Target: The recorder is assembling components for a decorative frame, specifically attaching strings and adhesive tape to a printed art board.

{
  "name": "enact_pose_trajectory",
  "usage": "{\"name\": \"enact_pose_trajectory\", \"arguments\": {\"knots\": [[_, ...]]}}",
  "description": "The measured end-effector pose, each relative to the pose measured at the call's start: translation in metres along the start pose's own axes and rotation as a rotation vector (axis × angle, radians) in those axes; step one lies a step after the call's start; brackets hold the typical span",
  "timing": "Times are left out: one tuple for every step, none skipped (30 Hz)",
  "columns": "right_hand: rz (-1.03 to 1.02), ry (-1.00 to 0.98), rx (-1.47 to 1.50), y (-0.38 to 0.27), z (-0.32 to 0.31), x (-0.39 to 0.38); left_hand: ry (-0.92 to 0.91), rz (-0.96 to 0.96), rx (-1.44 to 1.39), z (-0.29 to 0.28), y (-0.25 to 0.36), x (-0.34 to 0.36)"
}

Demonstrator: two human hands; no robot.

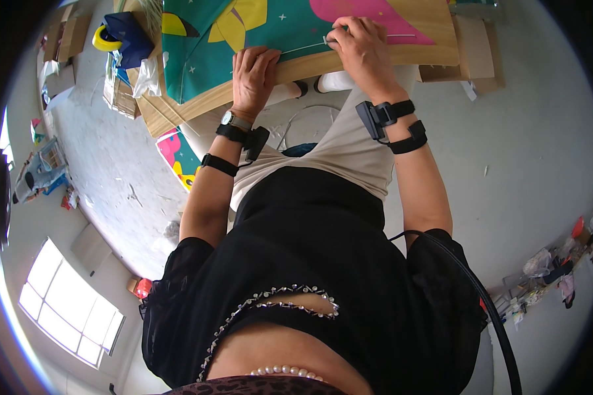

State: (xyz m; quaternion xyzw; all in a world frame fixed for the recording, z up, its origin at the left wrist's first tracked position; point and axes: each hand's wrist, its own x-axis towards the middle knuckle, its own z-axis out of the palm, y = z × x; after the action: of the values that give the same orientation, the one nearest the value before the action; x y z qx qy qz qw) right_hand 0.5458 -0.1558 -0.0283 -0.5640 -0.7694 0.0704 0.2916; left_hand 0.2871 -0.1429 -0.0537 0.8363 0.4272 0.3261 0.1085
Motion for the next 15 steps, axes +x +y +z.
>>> {"name": "enact_pose_trajectory", "arguments": {"knots": [[-0.001,-0.002,0.008,0.0003,0.0009,0.0,0.007,-0.001,-0.008,-0.0001,0.001,0.0009],[-0.002,-0.004,0.016,0.0005,0.0017,-0.0002,0.007,-0.002,-0.009,-0.0005,0.0021,0.0014],[-0.002,-0.004,0.017,0.0,0.0024,0.0002,-0.001,-0.005,-0.009,-0.0009,0.0024,0.0014],[-0.007,-0.001,0.016,-0.0006,0.0032,0.0004,-0.01,-0.009,-0.009,-0.0012,0.0027,0.0015],[-0.011,0.003,0.015,-0.0011,0.0039,0.0006,-0.01,-0.009,-0.009,-0.0013,0.003,0.0017],[-0.011,0.003,0.015,-0.0014,0.0047,0.0009,-0.013,-0.011,-0.007,-0.0013,0.0029,0.0016],[-0.013,0.005,0.019,-0.0016,0.0055,0.0012,-0.015,-0.013,-0.006,-0.0012,0.0028,0.0016],[-0.015,0.007,0.023,-0.0018,0.0062,0.0014,-0.016,-0.013,-0.005,-0.0009,0.0027,0.0017],[-0.015,0.007,0.024,-0.0019,0.0067,0.0016,-0.011,-0.01,-0.006,-0.0007,0.0027,0.0019],[-0.016,0.009,0.022,-0.0019,0.0072,0.0018,-0.005,-0.007,-0.008,-0.0006,0.0026,0.002],[-0.018,0.011,0.021,-0.002,0.0077,0.0019,-0.006,-0.008,-0.007,-0.0007,0.0026,0.0019],[-0.017,0.011,0.021,-0.0025,0.0081,0.0021,-0.008,-0.01,-0.007,-0.0007,0.0026,0.0018],[-0.018,0.012,0.026,-0.0031,0.0086,0.0024,-0.01,-0.012,-0.006,-0.0006,0.0026,0.0017],[-0.019,0.013,0.03,-0.0036,0.0088,0.0026,-0.011,-0.011,-0.007,-0.0006,0.0024,0.0017],[-0.019,0.013,0.031,-0.004,0.0085,0.0025,-0.013,-0.01,0.003,-0.0006,0.0023,0.0015]]}}
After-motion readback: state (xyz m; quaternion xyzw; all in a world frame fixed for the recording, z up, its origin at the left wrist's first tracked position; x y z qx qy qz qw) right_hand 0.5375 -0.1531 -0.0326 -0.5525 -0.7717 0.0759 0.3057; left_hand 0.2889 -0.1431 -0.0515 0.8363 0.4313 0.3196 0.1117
